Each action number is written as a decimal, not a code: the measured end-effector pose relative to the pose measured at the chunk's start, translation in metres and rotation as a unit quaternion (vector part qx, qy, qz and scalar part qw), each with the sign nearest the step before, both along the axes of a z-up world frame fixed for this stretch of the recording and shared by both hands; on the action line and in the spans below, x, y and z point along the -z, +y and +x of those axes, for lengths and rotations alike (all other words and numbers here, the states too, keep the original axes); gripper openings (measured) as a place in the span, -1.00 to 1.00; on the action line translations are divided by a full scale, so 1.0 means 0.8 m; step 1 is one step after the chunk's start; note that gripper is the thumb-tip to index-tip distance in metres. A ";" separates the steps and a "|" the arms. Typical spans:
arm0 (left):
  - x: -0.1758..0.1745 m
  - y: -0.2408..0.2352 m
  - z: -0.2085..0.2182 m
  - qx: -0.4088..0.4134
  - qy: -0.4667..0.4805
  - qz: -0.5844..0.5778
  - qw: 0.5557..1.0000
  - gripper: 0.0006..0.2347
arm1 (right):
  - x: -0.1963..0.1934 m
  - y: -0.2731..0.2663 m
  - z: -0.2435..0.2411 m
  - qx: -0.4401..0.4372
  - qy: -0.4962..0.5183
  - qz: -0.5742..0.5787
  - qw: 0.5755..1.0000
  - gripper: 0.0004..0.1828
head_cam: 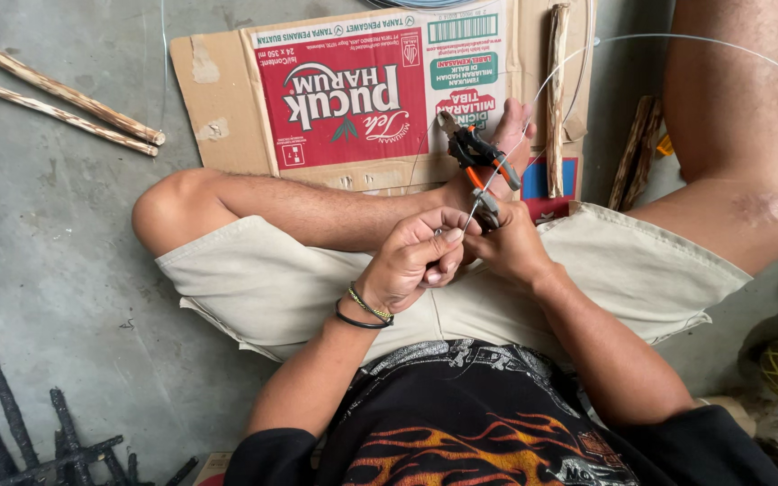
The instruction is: The person sits on the floor and uses pliers to bend and twist a metal wire into a looped shape. They then thread the wire through a small wooden stick and continue to twist and secure the wire around the stick to form a simple craft item.
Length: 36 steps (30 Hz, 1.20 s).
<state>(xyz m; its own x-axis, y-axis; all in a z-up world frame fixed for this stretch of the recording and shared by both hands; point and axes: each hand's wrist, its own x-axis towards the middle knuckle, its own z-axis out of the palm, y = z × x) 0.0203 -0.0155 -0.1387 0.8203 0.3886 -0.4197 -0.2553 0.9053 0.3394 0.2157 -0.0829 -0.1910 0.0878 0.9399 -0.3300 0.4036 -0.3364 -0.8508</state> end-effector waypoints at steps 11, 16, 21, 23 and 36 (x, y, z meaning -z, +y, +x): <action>0.022 0.002 -0.005 -0.008 0.007 -0.045 0.999 -0.85 | 0.034 0.004 -0.010 0.005 0.017 0.060 0.998 -0.79; 0.031 0.003 -0.007 -0.023 -0.032 -0.078 0.996 -0.87 | 0.043 0.011 -0.010 0.021 0.012 0.024 0.999 -0.79; 0.019 0.016 -0.004 0.022 0.126 0.085 0.988 -0.85 | 0.015 0.020 -0.008 -0.019 0.015 0.060 0.998 -0.86; 0.008 0.031 0.000 -0.017 0.234 0.387 0.892 -0.85 | 0.000 0.038 -0.008 -0.031 0.009 0.056 0.998 -0.79; -0.071 0.028 0.000 -0.123 0.360 0.475 0.794 -0.88 | -0.118 0.053 -0.028 -0.057 -0.034 0.038 0.997 -0.51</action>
<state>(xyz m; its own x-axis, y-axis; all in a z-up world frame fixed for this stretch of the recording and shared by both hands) 0.0206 0.0073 -0.0819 0.3503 0.9216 -0.1673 0.1842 0.1073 0.9770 0.1932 -0.0408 -0.0968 -0.0019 0.9670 -0.2548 0.4932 -0.2208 -0.8414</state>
